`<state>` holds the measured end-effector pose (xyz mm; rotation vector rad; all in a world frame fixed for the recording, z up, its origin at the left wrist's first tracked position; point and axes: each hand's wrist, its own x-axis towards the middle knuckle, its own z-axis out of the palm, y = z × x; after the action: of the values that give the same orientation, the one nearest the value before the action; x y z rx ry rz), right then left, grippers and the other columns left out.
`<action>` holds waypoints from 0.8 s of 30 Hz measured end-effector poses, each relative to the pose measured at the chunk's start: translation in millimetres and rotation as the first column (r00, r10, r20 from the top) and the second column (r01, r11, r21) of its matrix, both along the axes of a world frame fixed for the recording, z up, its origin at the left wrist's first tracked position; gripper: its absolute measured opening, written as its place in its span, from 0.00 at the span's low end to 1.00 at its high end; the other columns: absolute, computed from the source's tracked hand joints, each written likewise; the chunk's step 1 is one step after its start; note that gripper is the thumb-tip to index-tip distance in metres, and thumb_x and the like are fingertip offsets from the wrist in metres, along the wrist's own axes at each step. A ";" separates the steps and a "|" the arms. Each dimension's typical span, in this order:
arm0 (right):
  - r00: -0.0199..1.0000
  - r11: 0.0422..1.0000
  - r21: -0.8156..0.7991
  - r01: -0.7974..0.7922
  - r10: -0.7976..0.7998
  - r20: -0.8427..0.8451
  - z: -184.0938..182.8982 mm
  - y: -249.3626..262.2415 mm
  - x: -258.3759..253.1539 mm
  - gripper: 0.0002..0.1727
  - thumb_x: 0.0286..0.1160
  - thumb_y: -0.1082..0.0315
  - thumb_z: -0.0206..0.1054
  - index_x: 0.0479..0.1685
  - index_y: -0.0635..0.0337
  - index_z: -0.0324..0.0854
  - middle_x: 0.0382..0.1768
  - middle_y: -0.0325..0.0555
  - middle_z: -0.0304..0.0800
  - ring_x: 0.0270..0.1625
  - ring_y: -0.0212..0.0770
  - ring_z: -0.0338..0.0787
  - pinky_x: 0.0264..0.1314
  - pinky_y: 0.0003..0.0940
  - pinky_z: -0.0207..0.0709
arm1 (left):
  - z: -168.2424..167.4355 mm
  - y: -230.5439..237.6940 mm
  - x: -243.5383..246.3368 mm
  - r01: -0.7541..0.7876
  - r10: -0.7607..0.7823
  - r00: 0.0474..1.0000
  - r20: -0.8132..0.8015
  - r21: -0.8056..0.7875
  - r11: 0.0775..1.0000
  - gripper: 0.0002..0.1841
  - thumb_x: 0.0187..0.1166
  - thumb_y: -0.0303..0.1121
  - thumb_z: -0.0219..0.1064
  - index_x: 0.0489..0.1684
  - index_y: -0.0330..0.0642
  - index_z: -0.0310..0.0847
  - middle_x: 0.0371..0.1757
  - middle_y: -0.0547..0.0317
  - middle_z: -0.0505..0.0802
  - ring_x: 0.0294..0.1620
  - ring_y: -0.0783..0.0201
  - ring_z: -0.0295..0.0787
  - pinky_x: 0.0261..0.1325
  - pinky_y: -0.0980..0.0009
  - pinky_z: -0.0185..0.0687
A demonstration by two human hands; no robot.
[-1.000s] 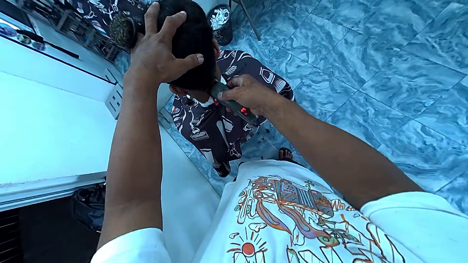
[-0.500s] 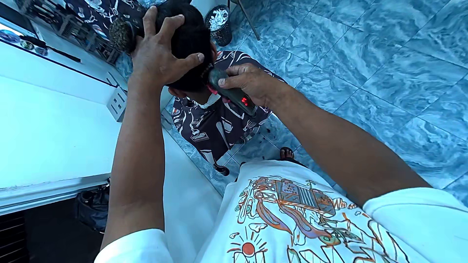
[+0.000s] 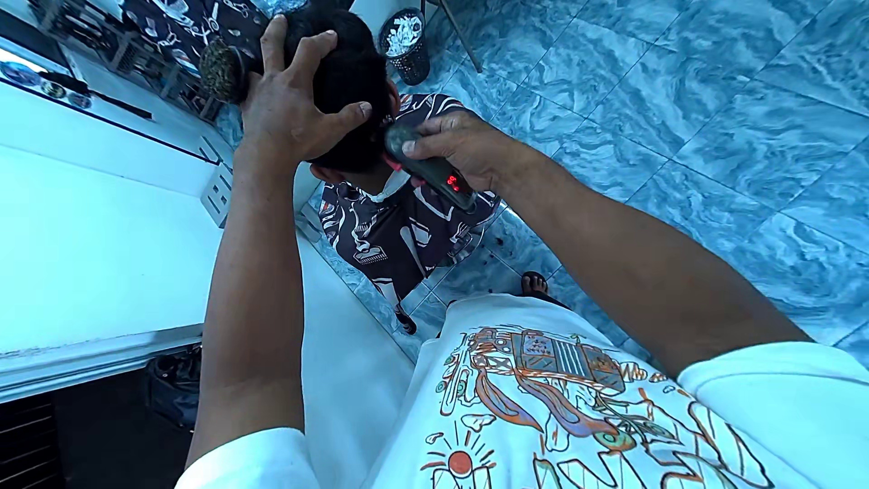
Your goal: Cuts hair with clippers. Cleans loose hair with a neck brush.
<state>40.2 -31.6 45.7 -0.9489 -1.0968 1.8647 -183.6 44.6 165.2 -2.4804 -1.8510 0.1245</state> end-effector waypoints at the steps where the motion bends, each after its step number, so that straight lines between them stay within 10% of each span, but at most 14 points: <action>1: 1.000 1.000 0.013 -0.003 0.003 -0.031 2.5 0.3 0.1 0.18 0.82 0.63 0.69 0.63 0.66 0.81 0.45 0.56 0.91 0.38 0.45 0.93 0.40 0.38 0.91 | 0.6 -0.8 0.1 -0.002 0.002 1.000 0.001 -0.004 1.000 0.50 0.56 0.83 0.59 0.89 0.82 0.58 0.98 0.52 0.49 0.88 0.31 0.59 0.71 0.22 0.62; 5: 0.985 0.999 -0.034 -0.035 0.040 0.167 0.9 -2.1 -2.5 0.16 0.78 0.63 0.73 0.55 0.66 0.84 0.39 0.56 0.93 0.30 0.44 0.92 0.32 0.36 0.89 | 1.0 -2.0 -1.8 0.010 -0.010 1.000 0.005 -0.004 1.000 0.51 0.56 0.85 0.58 0.89 0.82 0.59 0.98 0.52 0.49 0.88 0.31 0.59 0.73 0.22 0.60; 24: 0.995 1.000 -0.004 0.011 -0.011 0.095 18.8 -4.9 -1.0 0.17 0.81 0.62 0.71 0.57 0.66 0.83 0.41 0.54 0.92 0.33 0.44 0.93 0.34 0.39 0.90 | 0.0 0.4 -7.3 0.053 -0.053 0.998 0.028 -0.006 0.999 0.48 0.60 0.81 0.60 0.89 0.81 0.59 0.98 0.51 0.48 0.88 0.32 0.59 0.74 0.24 0.59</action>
<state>39.1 -36.5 64.5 -1.0531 -1.1414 1.8299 -190.9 45.0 165.2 -2.5460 -1.7964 0.0949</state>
